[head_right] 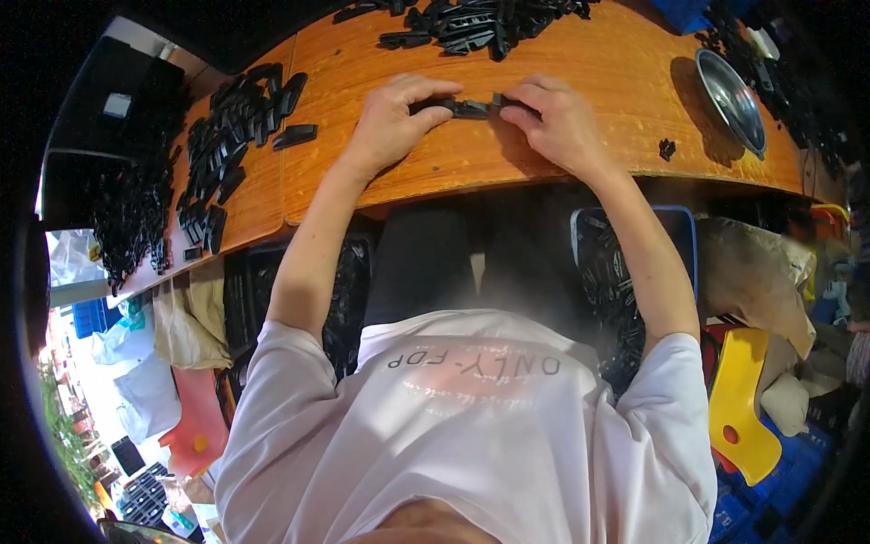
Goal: Assembling and inspecting small black plastic components on a workbench.
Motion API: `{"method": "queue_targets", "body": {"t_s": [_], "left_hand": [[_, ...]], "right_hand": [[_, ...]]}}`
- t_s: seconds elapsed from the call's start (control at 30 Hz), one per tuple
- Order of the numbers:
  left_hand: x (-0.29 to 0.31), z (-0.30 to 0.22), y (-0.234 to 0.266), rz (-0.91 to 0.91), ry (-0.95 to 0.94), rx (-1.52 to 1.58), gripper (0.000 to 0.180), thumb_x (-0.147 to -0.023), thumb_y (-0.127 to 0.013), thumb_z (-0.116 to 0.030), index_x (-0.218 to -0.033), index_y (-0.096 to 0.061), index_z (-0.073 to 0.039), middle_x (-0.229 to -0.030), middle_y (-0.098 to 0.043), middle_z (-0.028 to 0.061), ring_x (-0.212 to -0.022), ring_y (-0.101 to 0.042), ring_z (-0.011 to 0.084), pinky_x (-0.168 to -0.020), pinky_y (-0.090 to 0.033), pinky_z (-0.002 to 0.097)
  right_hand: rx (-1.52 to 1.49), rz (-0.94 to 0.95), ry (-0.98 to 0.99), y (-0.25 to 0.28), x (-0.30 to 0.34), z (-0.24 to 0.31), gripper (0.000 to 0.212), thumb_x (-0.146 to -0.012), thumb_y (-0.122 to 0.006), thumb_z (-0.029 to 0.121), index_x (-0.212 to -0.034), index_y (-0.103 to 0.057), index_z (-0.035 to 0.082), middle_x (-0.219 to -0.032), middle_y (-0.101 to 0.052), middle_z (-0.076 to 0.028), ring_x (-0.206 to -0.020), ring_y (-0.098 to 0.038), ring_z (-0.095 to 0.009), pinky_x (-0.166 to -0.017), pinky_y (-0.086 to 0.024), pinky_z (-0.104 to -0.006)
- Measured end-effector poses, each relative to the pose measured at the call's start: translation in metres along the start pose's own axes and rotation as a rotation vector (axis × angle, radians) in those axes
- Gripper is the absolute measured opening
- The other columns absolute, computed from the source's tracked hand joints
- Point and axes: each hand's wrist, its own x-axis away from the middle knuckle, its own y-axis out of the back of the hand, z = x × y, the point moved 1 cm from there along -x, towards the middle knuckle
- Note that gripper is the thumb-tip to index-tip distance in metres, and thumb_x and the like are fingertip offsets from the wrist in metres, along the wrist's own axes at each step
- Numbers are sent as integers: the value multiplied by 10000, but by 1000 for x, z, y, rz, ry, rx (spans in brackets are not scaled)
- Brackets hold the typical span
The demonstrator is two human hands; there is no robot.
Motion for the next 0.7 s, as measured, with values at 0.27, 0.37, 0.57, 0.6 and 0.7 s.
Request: {"method": "queue_targets", "body": {"t_s": [0.27,0.37,0.57,0.6,0.7], "left_hand": [[0,-2,0,11,55,34,313,-824,-751,-115,-1136,-750,-99,-1042,-723,120,-943,-666,263,-851,-524,343],[-4,-8,1,44,63,-19,332,-815,-748,-94,-1147,-747,-98,-1022,-723,122,-948,-669,257,-863,-524,336],[-2,-14,-1,61,81,64,343,-816,-708,-89,-1158,-727,-82,-982,-705,155,-935,-656,321,-849,-521,394],[1,-14,-2,61,70,62,343,-816,-708,-89,-1158,-727,-82,-982,-705,155,-935,-656,321,-849,-521,394],[6,-12,3,46,-12,-50,314,-821,-708,-96,-1132,-717,-55,-1007,-707,155,-987,-643,336,-871,-510,405]], "right_hand": [[-71,71,197,-3,-14,8,183,-811,-755,51,-979,-709,-4,-939,-695,-151,-858,-660,-347,-744,-534,-401],[-2,-20,352,-11,-19,5,177,-775,-765,42,-936,-703,4,-885,-677,-153,-832,-644,-340,-714,-527,-411],[-62,-79,333,-28,-13,18,163,-756,-769,27,-874,-658,10,-851,-597,-145,-791,-605,-353,-678,-506,-423],[-54,-73,341,-27,-12,16,171,-766,-774,33,-898,-668,13,-847,-605,-144,-799,-611,-350,-679,-507,-419],[-249,147,271,-16,-22,8,168,-848,-757,98,-990,-698,29,-886,-656,-144,-844,-643,-344,-710,-527,-394]]}}
